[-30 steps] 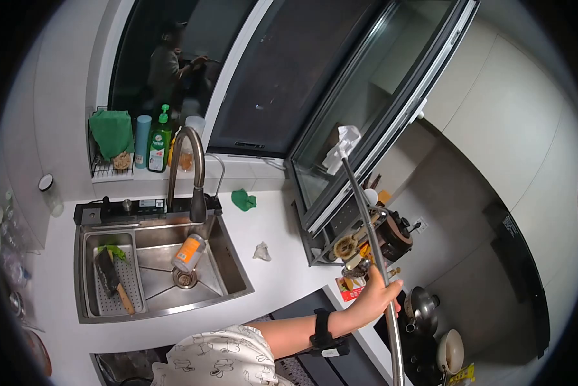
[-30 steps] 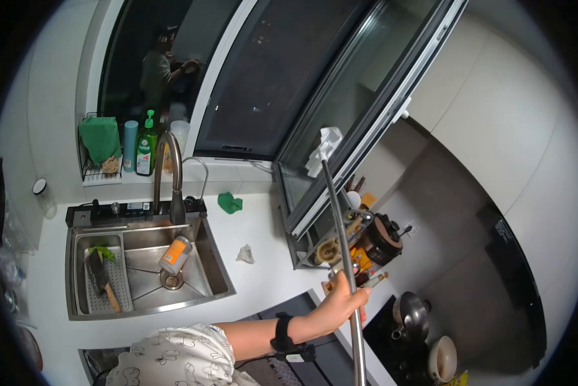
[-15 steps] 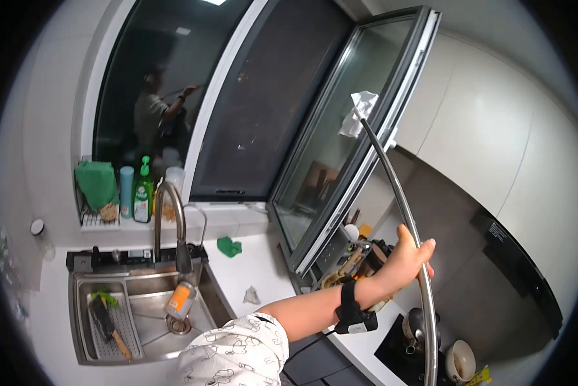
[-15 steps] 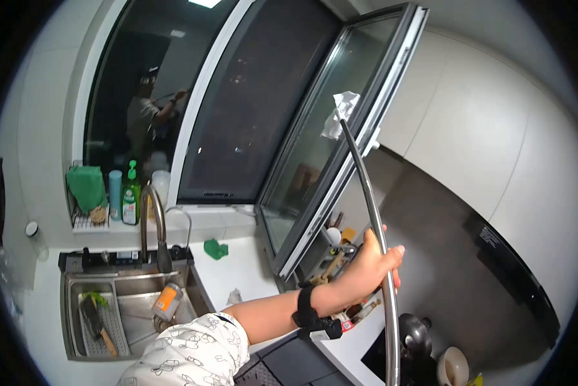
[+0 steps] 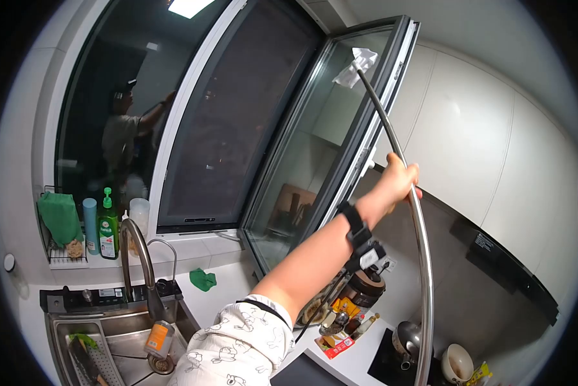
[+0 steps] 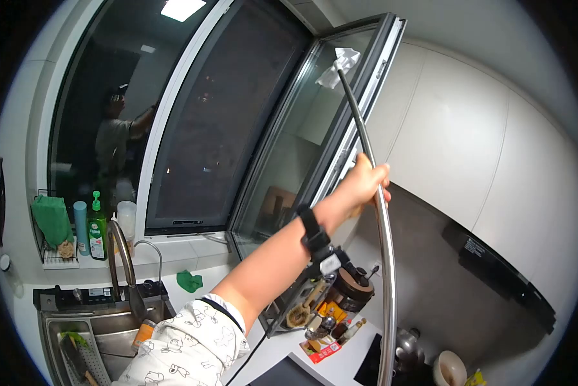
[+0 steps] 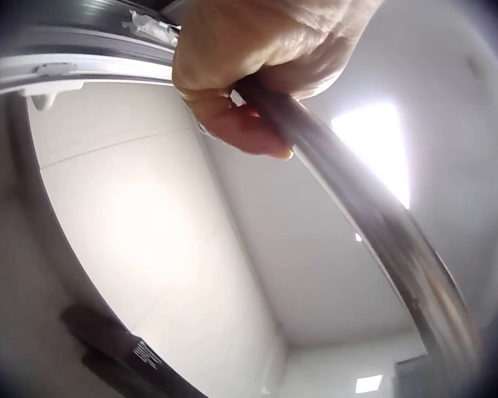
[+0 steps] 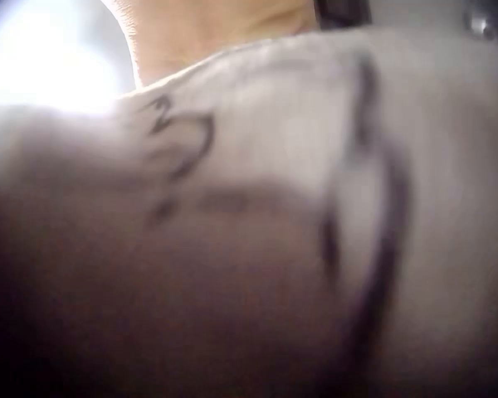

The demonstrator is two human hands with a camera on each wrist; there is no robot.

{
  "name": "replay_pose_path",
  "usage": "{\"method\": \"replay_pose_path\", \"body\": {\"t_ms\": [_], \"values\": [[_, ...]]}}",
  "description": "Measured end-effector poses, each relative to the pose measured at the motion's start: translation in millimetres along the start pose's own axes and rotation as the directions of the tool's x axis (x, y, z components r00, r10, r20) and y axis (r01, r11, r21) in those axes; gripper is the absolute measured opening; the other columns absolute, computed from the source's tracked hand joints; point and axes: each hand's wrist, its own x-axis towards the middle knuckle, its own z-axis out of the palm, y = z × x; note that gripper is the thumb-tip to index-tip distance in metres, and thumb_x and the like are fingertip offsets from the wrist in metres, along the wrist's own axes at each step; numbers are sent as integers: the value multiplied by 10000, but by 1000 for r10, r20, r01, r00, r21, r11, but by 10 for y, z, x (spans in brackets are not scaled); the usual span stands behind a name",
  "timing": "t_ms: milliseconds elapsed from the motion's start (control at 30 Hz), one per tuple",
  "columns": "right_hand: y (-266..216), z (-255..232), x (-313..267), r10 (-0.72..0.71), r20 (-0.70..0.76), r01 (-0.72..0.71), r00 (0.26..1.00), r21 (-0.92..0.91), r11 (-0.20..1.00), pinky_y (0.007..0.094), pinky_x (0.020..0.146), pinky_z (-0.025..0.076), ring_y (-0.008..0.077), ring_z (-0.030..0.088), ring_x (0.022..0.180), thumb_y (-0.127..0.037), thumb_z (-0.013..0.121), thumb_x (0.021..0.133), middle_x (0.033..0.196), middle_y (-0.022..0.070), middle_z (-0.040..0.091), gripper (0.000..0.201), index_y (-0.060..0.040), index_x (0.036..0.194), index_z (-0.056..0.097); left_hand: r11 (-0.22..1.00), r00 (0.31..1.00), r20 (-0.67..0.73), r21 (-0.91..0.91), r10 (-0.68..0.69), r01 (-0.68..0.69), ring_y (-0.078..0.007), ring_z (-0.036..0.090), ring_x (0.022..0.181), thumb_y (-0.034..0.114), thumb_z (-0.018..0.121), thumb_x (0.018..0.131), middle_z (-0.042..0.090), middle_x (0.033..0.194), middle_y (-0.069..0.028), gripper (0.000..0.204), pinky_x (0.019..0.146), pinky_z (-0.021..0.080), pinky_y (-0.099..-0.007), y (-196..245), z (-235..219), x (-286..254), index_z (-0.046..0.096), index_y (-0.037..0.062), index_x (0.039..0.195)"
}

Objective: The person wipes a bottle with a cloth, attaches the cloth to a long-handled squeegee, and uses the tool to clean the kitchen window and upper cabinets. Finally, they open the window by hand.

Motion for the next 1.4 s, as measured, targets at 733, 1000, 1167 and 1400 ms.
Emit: {"method": "replay_pose_path", "body": {"t_ms": [733, 1000, 1167, 1400], "values": [[-49, 1000, 1023, 47, 188, -58, 981, 58, 997, 159, 375, 212, 27, 267, 411, -93, 488, 859, 550, -62, 315, 624, -198, 1393, 181, 983, 968, -244, 160, -54, 95, -157, 549, 552, 143, 455, 834, 521, 747, -74, 202, 439, 466, -295, 68, -1296, 774, 425, -10, 962], [79, 517, 458, 158, 226, -157, 961, -19, 987, 165, 388, 206, 31, 258, 413, -95, 484, 872, 561, -52, 339, 598, -195, 1388, 198, 969, 933, -324, 129, -157, 209, -153, 533, 472, 105, 435, 804, 507, 611, -54, 102, 383, 437, -297, -345, -1166, 48, 459, 8, 784], [220, 113, 107, 276, 288, -275, 917, -46, 960, 159, 369, 188, 24, 246, 412, -64, 469, 869, 560, -62, 320, 607, -222, 1390, 202, 942, 873, -407, 78, -268, 326, -166, 526, 467, 125, 441, 823, 495, 592, -59, 157, 374, 435, -308, -915, -1260, -740, 453, 4, 723], [399, -307, -320, 387, 294, -271, 874, -365, 891, 219, 481, 330, 70, 358, 544, -56, 459, 841, 694, 1, 443, 556, -134, 1367, 296, 847, 734, -491, -11, -468, 532, -184, 563, 500, 162, 427, 864, 506, 628, -62, 165, 421, 485, -363, -1713, -1336, -1962, 433, 5, 814]]}}
